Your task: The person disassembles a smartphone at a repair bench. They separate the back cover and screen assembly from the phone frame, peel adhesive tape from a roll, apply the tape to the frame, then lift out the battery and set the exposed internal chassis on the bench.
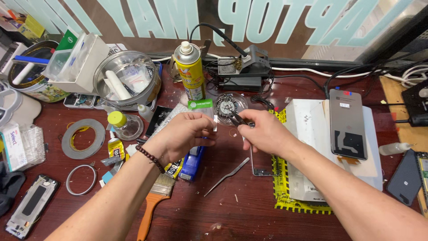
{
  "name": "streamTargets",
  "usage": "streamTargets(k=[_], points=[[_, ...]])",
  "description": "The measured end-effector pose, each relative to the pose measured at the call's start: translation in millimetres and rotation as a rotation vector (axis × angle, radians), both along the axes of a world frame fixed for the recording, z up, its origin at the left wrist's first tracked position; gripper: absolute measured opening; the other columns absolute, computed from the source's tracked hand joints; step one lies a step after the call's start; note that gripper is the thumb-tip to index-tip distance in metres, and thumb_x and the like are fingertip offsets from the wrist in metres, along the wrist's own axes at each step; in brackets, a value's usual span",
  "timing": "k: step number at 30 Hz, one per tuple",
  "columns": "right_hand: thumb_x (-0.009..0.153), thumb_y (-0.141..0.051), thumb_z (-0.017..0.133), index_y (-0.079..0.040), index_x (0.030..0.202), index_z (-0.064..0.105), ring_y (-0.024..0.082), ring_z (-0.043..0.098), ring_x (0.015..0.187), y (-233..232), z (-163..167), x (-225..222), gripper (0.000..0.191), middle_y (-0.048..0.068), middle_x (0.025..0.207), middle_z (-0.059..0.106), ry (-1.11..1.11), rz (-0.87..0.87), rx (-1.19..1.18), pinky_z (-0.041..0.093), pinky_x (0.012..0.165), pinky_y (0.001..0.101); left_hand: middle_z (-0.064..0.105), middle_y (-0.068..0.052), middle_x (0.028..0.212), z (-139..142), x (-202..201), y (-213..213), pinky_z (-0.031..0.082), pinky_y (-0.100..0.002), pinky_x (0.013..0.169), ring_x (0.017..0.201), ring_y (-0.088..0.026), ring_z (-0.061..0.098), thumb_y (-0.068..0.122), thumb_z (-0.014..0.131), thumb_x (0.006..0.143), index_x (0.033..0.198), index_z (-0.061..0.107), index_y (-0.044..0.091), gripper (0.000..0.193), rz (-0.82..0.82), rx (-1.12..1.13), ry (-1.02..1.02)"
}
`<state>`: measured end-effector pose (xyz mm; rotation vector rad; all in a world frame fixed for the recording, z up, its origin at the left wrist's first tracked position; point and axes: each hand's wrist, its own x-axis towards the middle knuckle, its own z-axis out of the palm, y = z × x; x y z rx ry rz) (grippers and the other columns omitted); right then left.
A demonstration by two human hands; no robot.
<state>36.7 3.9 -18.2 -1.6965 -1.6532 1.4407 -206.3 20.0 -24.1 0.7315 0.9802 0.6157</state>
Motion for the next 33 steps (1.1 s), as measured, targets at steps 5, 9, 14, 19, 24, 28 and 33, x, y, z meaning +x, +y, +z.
streamTargets(k=[5, 9, 14, 19, 24, 28, 33], points=[[0.101, -0.033, 0.062, -0.002, 0.102, 0.075, 0.005, 0.047, 0.061, -6.3, 37.2, 9.3, 0.033, -0.003, 0.085, 0.066, 0.374, 0.012, -0.154, 0.035, 0.048, 0.0215, 0.073, -0.007, 0.088, 17.2, 2.9, 4.6, 0.06, -0.038, 0.081, 0.084, -0.02, 0.072, 0.011, 0.065, 0.09, 0.091, 0.071, 0.004, 0.01, -0.136, 0.056, 0.045], [0.094, -0.032, 0.062, -0.01, 0.104, 0.076, 0.005, 0.046, 0.059, -11.2, 46.8, 7.8, 0.028, -0.003, 0.085, 0.068, 0.429, -0.099, -0.311, 0.03, 0.045, 0.0216, 0.072, -0.007, 0.089, 24.6, 6.6, 5.5, 0.061, -0.039, 0.083, 0.086, -0.021, 0.072, 0.011, 0.066, 0.091, 0.09, 0.07, 0.003, 0.009, -0.173, 0.061, 0.046], [0.091, -0.025, 0.066, -0.008, 0.105, 0.075, 0.004, 0.046, 0.06, -14.0, 48.8, 4.5, 0.024, -0.001, 0.086, 0.066, 0.54, -0.122, -0.347, 0.029, 0.044, 0.0208, 0.072, -0.007, 0.09, 27.4, 9.3, 4.6, 0.061, -0.037, 0.082, 0.087, -0.02, 0.072, 0.012, 0.066, 0.092, 0.089, 0.069, 0.003, 0.01, -0.205, 0.079, 0.056], [0.092, -0.025, 0.068, -0.004, 0.105, 0.074, 0.004, 0.044, 0.058, -12.9, 47.6, 1.5, 0.025, 0.001, 0.086, 0.065, 0.54, -0.121, -0.358, 0.028, 0.041, 0.0199, 0.072, -0.007, 0.089, 28.2, 8.6, 4.1, 0.061, -0.036, 0.082, 0.086, -0.019, 0.072, 0.013, 0.066, 0.091, 0.09, 0.07, 0.003, 0.01, -0.218, 0.1, 0.077], [0.092, -0.023, 0.068, -0.004, 0.106, 0.073, 0.003, 0.042, 0.055, -10.2, 45.4, -1.1, 0.025, 0.001, 0.085, 0.064, 0.538, -0.133, -0.378, 0.025, 0.039, 0.0189, 0.072, -0.007, 0.088, 28.9, 6.6, 5.1, 0.061, -0.035, 0.08, 0.082, -0.017, 0.07, 0.013, 0.067, 0.09, 0.091, 0.07, 0.002, 0.011, -0.234, 0.114, 0.091], [0.091, -0.02, 0.068, -0.005, 0.11, 0.074, 0.003, 0.039, 0.052, -7.0, 36.3, -1.2, 0.025, 0.001, 0.082, 0.063, 0.544, -0.141, -0.373, 0.023, 0.038, 0.0185, 0.072, -0.005, 0.088, 27.5, 6.7, 5.4, 0.061, -0.034, 0.08, 0.081, -0.016, 0.069, 0.013, 0.068, 0.09, 0.091, 0.071, 0.003, 0.011, -0.232, 0.117, 0.107], [0.091, -0.021, 0.069, -0.006, 0.11, 0.075, 0.004, 0.042, 0.055, -4.9, -4.0, 0.4, 0.026, 0.0, 0.083, 0.063, 0.467, -0.245, -0.328, 0.027, 0.041, 0.0195, 0.073, -0.006, 0.088, 22.2, 4.6, 2.4, 0.061, -0.034, 0.078, 0.082, -0.016, 0.071, 0.014, 0.067, 0.09, 0.092, 0.071, 0.005, 0.01, -0.213, 0.083, 0.101]])
